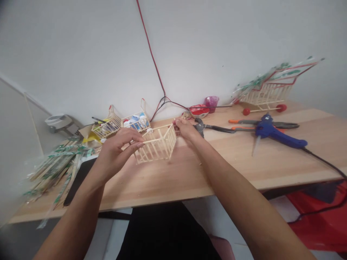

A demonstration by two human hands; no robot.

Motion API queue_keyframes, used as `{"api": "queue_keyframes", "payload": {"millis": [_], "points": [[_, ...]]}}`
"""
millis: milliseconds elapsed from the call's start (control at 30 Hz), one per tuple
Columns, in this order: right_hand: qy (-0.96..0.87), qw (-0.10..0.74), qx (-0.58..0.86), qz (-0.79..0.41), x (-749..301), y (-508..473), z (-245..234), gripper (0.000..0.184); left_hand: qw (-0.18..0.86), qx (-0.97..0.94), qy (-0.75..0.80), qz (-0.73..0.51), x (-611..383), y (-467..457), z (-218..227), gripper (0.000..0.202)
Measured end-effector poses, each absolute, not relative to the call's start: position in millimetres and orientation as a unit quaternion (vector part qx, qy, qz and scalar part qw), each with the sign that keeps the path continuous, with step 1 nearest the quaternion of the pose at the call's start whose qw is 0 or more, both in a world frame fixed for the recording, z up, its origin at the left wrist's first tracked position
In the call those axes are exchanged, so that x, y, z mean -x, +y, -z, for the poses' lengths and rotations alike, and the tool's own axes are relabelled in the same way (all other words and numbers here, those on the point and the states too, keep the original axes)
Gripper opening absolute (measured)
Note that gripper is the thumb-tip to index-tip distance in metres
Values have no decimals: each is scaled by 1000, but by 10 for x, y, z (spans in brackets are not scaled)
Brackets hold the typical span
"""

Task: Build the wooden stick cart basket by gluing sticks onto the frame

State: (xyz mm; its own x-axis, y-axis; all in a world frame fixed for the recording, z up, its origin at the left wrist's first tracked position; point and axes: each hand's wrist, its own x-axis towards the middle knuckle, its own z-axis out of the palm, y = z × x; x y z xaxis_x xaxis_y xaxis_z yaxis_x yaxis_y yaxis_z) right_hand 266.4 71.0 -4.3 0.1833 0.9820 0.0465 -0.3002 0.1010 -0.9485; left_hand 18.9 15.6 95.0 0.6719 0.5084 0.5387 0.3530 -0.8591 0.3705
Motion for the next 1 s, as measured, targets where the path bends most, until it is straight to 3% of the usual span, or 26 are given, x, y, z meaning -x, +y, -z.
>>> {"api": "queue_keyframes", "payload": {"millis": [300, 633, 1000], "points": [[-389, 653, 392, -519, -2587, 621, -55, 24, 160, -900, 204, -349, -131, 359, -876, 12], [-358, 714, 339, -497, -2635, 578, -111, 28, 122, -874, 226, -412, -151, 711, -678, 11], [-333, 760, 306, -467, -2671, 566, -161, 35, 243, -817, 241, -465, -214, 1031, -419, 15]]}}
